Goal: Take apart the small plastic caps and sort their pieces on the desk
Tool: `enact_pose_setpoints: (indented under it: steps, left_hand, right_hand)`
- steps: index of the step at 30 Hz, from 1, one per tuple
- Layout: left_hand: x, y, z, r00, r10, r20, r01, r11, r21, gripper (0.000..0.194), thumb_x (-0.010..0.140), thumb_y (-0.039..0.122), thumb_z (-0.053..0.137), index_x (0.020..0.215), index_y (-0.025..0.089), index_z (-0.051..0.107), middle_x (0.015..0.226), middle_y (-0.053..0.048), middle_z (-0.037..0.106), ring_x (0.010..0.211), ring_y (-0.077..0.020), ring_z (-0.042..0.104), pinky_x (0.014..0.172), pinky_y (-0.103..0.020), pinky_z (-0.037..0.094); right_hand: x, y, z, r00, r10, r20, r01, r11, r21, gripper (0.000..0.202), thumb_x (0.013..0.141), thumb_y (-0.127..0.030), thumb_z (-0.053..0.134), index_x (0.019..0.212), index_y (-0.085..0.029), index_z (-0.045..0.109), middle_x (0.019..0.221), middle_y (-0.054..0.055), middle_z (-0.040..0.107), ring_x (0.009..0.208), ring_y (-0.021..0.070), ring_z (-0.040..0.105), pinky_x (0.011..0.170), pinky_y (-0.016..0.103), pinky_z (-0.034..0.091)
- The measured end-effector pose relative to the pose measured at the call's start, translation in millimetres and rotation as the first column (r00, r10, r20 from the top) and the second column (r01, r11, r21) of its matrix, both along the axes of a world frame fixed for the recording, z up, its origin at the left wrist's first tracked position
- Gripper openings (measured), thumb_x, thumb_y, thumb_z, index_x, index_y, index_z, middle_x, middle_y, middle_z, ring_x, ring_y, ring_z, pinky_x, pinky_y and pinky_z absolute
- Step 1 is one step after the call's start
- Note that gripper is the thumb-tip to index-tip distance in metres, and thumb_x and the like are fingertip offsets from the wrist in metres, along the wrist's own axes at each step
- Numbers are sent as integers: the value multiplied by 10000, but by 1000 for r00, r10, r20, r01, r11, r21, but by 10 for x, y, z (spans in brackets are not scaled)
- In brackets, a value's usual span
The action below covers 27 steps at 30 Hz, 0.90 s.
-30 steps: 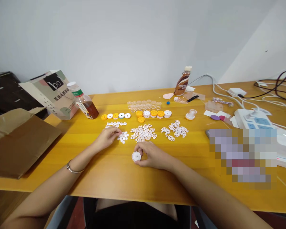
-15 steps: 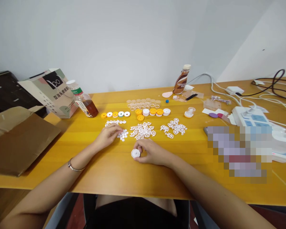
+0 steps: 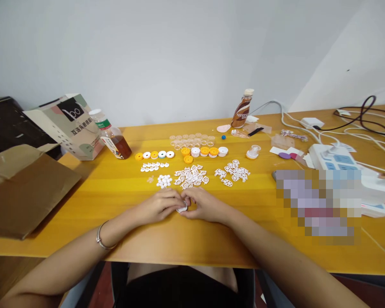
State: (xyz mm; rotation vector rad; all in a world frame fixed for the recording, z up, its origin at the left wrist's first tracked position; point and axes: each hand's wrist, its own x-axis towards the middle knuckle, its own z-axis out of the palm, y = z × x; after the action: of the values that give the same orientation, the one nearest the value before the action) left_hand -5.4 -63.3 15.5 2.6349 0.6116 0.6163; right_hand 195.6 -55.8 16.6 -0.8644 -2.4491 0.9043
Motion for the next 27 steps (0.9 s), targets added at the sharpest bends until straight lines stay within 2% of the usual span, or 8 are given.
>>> enact_pose_setpoints:
  steps: [4,10,17,22,27]
  left_hand:
    - [-10,21,-31,999,31,-7,-31,999,14,179,897,224,439,952,163,599,933,-62,617,872,-144,559,803,-276,439]
    - [-6,12,-50,995,91,-38,-87,991,103,177,900,218,423,915,169,592,856,-52,610,814,-143,561,753,-285,437]
    - [-27,12,-18,993,83,-87,-69,987,146,203,907,245,416,951,165,598,878,-56,614,834,-150,552,758,-290,435]
    - [2,16,-1,999,28,-39,-23,992,121,194,904,248,432,950,164,600,913,-59,609,873,-140,540,803,-267,432]
    - [32,18,-33,994,66,-88,-39,960,278,217,914,232,398,891,152,598,875,-64,605,812,-147,535,728,-278,422]
  right_hand:
    - [8,0,17,1000,8,9,-8,1000,-2,126,743,-277,602,816,-194,542,724,-16,516,682,122,478,669,254,391]
    - [2,6,2,1000,5,-14,-5,1000,-24,126,762,-297,589,827,-195,553,715,-15,515,665,120,468,650,250,393]
    - [-10,5,-6,1000,-20,-23,19,999,-43,132,746,-284,603,811,-181,550,693,-20,505,645,113,462,626,242,384]
    - [-17,12,-14,1000,-22,-13,22,999,-33,163,743,-300,613,723,-182,502,674,-29,488,636,110,451,623,241,373]
    - [-18,17,-8,999,-33,-14,32,999,-32,210,730,-310,631,684,-186,467,661,-31,479,629,110,450,613,240,373]
